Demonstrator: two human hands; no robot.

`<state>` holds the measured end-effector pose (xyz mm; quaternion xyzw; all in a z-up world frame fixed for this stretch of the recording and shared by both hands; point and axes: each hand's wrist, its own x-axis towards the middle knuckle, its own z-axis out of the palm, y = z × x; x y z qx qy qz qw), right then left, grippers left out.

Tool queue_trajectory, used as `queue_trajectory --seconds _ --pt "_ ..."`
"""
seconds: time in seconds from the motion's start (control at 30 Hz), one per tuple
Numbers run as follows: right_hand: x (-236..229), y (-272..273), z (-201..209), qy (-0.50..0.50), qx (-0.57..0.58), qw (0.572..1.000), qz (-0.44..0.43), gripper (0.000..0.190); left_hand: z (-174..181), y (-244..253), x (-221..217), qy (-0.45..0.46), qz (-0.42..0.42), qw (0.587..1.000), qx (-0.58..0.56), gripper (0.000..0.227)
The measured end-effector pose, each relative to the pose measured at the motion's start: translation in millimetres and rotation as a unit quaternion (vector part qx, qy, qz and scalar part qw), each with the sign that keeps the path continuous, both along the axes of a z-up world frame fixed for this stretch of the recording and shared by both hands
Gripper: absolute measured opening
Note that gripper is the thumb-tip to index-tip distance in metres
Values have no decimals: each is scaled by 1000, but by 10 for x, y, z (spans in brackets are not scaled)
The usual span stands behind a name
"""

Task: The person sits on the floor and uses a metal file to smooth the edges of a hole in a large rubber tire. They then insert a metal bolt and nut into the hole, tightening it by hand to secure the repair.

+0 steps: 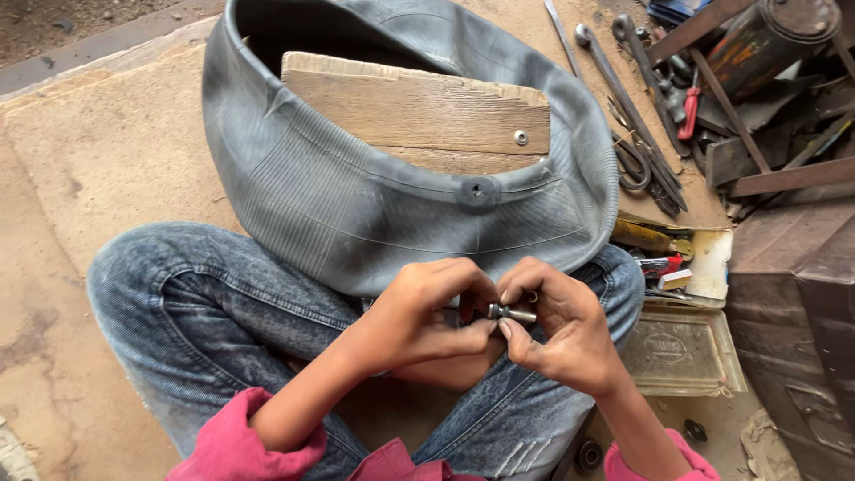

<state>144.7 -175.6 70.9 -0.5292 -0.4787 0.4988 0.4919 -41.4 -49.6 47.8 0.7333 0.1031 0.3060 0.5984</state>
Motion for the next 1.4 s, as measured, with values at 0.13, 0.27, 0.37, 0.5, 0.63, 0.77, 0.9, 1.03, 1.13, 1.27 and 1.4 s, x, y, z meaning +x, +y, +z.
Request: queue_trajectory --seconds 0.13,0.27,0.37,0.5,0.63,0.77,0.9,1.03,1.13,1.27,1.4 --pt "-30 36 63 -88 36 995 7 31 -49 18 -13 14 -22 997 -76 22" --pt "-1 50 143 -309 148 939 15 35 -55 12 -7 0 -32 993 -110 25" --pt "5 -4 120 -289 122 949 -18 34 -45 15 4 -28 -72 980 -181 29" --pt "53 -93 21 -232 74 969 -45 32 -44 -42 13 -8 -115 971 -211 37" --pt "61 -187 -47 -157 51 985 -42 35 -47 -184 78 51 -94 985 -133 29" --pt "55 -206 -63 -104 14 994 -34 35 -30 -219 96 80 -113 974 -180 34" --pt "-7 -190 -31 -93 15 995 -21 34 -53 -235 92 35 -105 970 -216 36" --pt "-33 -206 38 -37 21 999 -22 34 -93 -423 126 23 -107 909 -401 34" --pt "-28 -206 72 -79 31 996 -11 37 -118 -489 143 -24 -51 951 -304 36" --pt "-50 -200 110 -137 74 988 -8 36 -103 -558 120 -8 -22 952 -305 38" --pt "-63 -149 140 -194 101 976 -3 36 -79 -626 141 -17 -9 932 -363 42"
